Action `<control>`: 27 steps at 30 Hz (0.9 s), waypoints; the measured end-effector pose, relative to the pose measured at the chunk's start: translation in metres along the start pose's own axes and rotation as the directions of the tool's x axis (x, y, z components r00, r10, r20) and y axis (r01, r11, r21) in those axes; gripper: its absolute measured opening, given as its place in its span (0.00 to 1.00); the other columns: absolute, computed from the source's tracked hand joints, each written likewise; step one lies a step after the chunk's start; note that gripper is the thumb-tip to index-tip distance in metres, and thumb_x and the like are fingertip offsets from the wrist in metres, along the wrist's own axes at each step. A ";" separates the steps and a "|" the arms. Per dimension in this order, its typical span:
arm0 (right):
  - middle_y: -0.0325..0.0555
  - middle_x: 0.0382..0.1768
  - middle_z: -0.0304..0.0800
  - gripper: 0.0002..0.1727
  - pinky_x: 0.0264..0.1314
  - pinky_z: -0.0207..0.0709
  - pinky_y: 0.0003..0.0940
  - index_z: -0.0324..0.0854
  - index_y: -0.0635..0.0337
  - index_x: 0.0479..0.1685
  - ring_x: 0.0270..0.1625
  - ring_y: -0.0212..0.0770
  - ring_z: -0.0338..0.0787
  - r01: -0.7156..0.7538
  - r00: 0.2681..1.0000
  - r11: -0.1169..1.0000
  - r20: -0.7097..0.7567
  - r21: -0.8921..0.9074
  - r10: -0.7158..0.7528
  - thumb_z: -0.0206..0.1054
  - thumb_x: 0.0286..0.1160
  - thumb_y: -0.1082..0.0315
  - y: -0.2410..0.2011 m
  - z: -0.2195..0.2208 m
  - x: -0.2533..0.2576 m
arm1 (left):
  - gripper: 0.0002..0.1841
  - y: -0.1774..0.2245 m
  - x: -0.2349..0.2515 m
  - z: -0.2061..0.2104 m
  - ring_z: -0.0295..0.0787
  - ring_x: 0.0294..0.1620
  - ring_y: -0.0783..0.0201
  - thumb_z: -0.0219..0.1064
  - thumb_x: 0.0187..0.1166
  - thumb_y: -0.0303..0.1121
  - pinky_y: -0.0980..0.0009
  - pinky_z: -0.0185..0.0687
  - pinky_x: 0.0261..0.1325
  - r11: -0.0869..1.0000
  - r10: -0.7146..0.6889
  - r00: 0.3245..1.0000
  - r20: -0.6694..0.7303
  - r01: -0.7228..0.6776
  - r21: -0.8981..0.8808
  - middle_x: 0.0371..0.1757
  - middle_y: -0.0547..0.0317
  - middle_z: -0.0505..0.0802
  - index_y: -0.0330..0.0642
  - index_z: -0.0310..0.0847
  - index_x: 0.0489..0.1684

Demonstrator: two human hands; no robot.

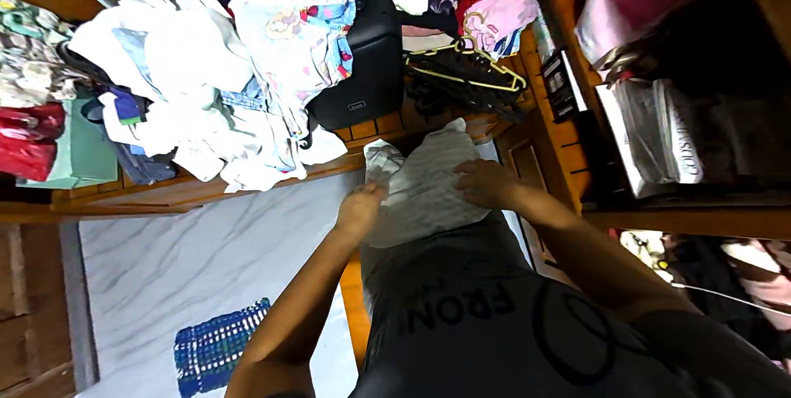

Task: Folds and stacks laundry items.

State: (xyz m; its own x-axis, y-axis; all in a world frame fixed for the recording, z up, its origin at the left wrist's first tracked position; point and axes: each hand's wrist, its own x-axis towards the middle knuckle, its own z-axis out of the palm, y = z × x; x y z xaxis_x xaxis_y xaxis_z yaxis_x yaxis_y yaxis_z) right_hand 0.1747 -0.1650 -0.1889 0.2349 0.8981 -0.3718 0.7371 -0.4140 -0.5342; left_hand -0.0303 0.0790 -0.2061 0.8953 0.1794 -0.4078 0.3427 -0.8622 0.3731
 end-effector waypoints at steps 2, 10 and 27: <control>0.51 0.64 0.90 0.10 0.74 0.72 0.61 0.95 0.57 0.47 0.71 0.57 0.84 0.128 0.991 0.991 -0.039 -0.050 -0.130 0.69 0.79 0.66 -0.003 0.000 -0.009 | 0.12 0.003 -0.002 0.001 0.89 0.61 0.41 0.71 0.78 0.33 0.41 0.81 0.64 0.998 0.047 0.998 0.050 -0.048 0.035 0.56 0.43 0.92 0.39 0.88 0.55; 0.48 0.39 0.94 0.08 0.64 0.75 0.60 0.95 0.52 0.44 0.55 0.56 0.89 0.118 0.990 0.981 -0.058 -0.156 -0.128 0.72 0.74 0.64 -0.004 -0.007 -0.029 | 0.11 -0.013 -0.021 -0.001 0.90 0.59 0.44 0.70 0.80 0.36 0.44 0.81 0.67 0.962 0.271 0.957 0.104 -0.273 0.004 0.52 0.44 0.93 0.36 0.92 0.46; 0.55 0.43 0.93 0.12 0.49 0.85 0.54 0.90 0.64 0.50 0.43 0.51 0.91 0.103 0.986 0.977 -0.149 0.187 -0.075 0.70 0.68 0.78 0.014 -0.016 0.049 | 0.18 -0.028 -0.052 -0.012 0.92 0.43 0.49 0.74 0.78 0.32 0.45 0.86 0.54 0.908 -0.140 0.990 -0.024 0.118 -0.402 0.45 0.42 0.93 0.33 0.84 0.63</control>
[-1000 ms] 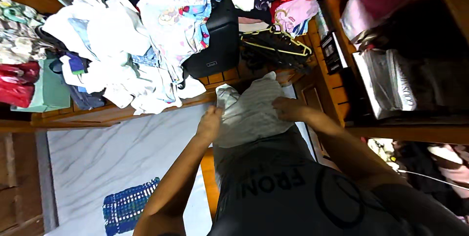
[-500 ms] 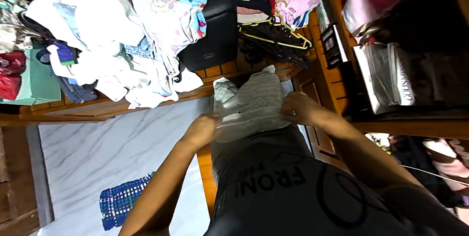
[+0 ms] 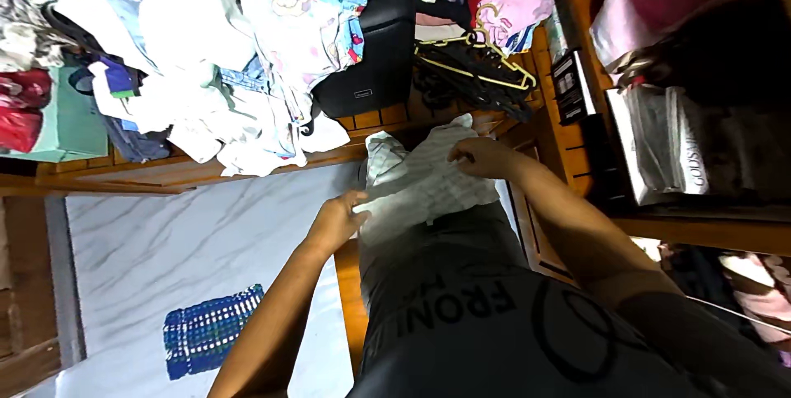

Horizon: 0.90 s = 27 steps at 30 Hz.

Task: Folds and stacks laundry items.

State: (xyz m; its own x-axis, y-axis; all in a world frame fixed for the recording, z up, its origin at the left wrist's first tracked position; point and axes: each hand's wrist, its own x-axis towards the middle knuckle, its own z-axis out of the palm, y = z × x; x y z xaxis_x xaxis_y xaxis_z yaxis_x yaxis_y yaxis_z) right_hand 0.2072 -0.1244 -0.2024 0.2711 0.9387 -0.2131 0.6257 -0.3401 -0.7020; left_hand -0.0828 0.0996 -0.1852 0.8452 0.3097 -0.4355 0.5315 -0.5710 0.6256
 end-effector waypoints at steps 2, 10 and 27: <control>0.58 0.48 0.92 0.10 0.61 0.82 0.59 0.91 0.64 0.47 0.55 0.57 0.91 -0.023 0.996 0.994 0.077 -0.107 0.032 0.70 0.68 0.78 0.002 0.009 0.027 | 0.18 -0.004 0.021 -0.001 0.92 0.50 0.44 0.73 0.78 0.30 0.41 0.84 0.60 0.996 -0.028 0.999 0.031 0.026 0.081 0.50 0.40 0.94 0.34 0.85 0.63; 0.69 0.67 0.83 0.24 0.78 0.69 0.61 0.79 0.73 0.67 0.73 0.63 0.81 -0.311 0.769 0.929 0.521 -0.202 0.371 0.71 0.80 0.64 -0.029 0.027 0.077 | 0.09 -0.017 0.070 0.004 0.86 0.62 0.46 0.77 0.70 0.32 0.42 0.80 0.63 0.969 0.059 0.945 0.322 -0.131 0.208 0.56 0.44 0.90 0.35 0.85 0.29; 0.54 0.40 0.88 0.19 0.43 0.85 0.47 0.83 0.67 0.43 0.41 0.47 0.88 0.290 0.952 0.955 -0.121 0.069 -0.281 0.82 0.49 0.76 -0.061 -0.075 0.004 | 0.07 0.180 0.045 -0.156 0.86 0.37 0.49 0.75 0.64 0.22 0.48 0.83 0.38 0.550 0.647 0.729 0.222 -0.648 0.527 0.35 0.48 0.85 0.38 0.81 0.21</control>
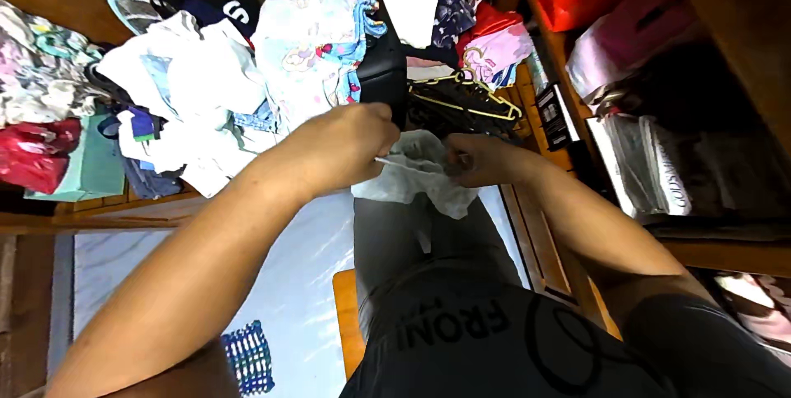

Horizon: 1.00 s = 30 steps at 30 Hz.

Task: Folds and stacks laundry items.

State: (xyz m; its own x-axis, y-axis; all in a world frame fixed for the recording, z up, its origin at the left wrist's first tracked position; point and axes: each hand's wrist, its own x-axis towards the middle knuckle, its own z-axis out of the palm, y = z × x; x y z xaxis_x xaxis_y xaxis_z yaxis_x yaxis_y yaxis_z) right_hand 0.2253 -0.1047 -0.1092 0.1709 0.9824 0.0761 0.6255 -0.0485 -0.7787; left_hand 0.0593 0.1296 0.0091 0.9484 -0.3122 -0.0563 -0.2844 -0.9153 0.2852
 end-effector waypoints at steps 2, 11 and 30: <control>0.57 0.49 0.89 0.19 0.56 0.85 0.47 0.85 0.68 0.47 0.52 0.49 0.90 0.119 0.991 0.992 -0.057 -0.037 -0.121 0.81 0.52 0.74 -0.008 -0.012 -0.001 | 0.05 0.006 0.020 -0.024 0.87 0.40 0.45 0.76 0.64 0.21 0.46 0.84 0.41 0.993 0.023 0.999 0.026 -0.025 0.112 0.38 0.45 0.86 0.36 0.84 0.26; 0.55 0.43 0.91 0.10 0.49 0.86 0.58 0.93 0.58 0.40 0.45 0.55 0.91 -0.003 0.982 0.948 -0.180 -0.317 -0.057 0.69 0.69 0.79 0.004 -0.032 -0.011 | 0.08 0.029 0.070 -0.079 0.85 0.39 0.47 0.78 0.62 0.21 0.51 0.81 0.39 0.928 0.074 0.989 0.125 -0.115 0.356 0.37 0.47 0.84 0.37 0.81 0.24; 0.67 0.56 0.88 0.22 0.70 0.64 0.80 0.88 0.69 0.51 0.60 0.68 0.88 -0.569 0.710 0.778 -0.637 -0.269 0.299 0.73 0.72 0.57 -0.038 0.032 0.000 | 0.09 0.062 0.129 -0.092 0.86 0.42 0.42 0.78 0.67 0.28 0.41 0.79 0.45 0.899 -0.364 0.930 0.043 0.339 0.275 0.35 0.43 0.87 0.34 0.83 0.28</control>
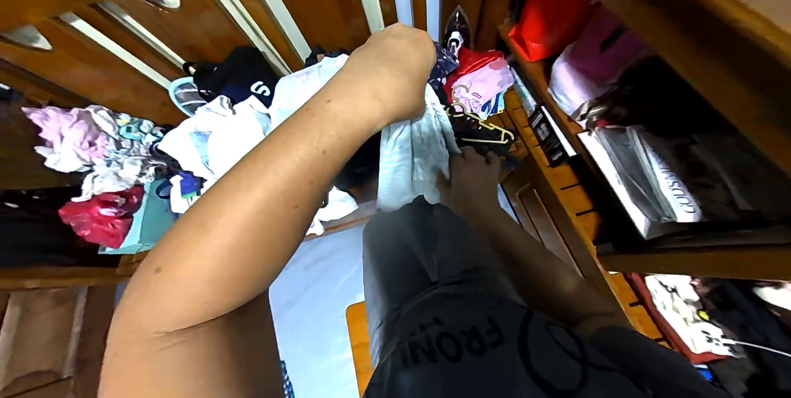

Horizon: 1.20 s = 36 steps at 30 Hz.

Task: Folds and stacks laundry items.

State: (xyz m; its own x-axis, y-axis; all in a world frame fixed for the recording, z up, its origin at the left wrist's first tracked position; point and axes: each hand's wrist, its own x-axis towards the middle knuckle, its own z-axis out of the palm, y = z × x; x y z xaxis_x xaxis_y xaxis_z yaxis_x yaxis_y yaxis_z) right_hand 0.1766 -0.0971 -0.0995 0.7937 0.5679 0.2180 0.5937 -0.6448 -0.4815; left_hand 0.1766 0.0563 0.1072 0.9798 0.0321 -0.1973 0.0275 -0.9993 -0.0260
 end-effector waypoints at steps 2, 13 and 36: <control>0.68 0.56 0.88 0.17 0.70 0.66 0.77 0.88 0.69 0.51 0.61 0.69 0.87 0.092 0.995 0.996 0.039 0.014 -0.093 0.70 0.77 0.62 0.022 -0.015 0.010 | 0.09 -0.013 -0.006 -0.002 0.86 0.44 0.40 0.77 0.69 0.27 0.39 0.79 0.48 0.999 0.033 0.999 0.011 -0.033 -0.010 0.37 0.40 0.88 0.31 0.83 0.30; 0.61 0.53 0.90 0.12 0.65 0.80 0.50 0.91 0.67 0.41 0.57 0.51 0.89 0.459 0.881 0.874 0.044 0.156 -0.471 0.69 0.77 0.66 0.056 -0.173 0.089 | 0.09 -0.076 -0.040 -0.018 0.80 0.30 0.51 0.77 0.71 0.28 0.46 0.74 0.35 0.970 0.096 0.964 -0.247 -0.147 -0.195 0.29 0.47 0.85 0.35 0.82 0.29; 0.35 0.39 0.89 0.23 0.47 0.84 0.21 0.80 0.63 0.54 0.38 0.20 0.87 0.141 0.974 0.921 -0.218 0.364 -0.063 0.80 0.60 0.64 0.126 -0.229 0.046 | 0.12 0.001 0.049 0.029 0.78 0.68 0.30 0.58 0.81 0.17 0.36 0.74 0.65 0.932 0.358 0.887 -0.290 -0.319 0.175 0.65 0.30 0.81 0.31 0.89 0.48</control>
State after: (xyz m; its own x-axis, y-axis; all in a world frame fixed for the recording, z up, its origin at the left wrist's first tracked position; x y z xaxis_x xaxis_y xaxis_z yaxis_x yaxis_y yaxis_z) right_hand 0.3183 -0.2700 0.0442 0.7646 0.4822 0.4277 0.6100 -0.3273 -0.7216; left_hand 0.2193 0.0573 0.0689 0.9368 -0.3352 0.1000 -0.3213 -0.9376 -0.1329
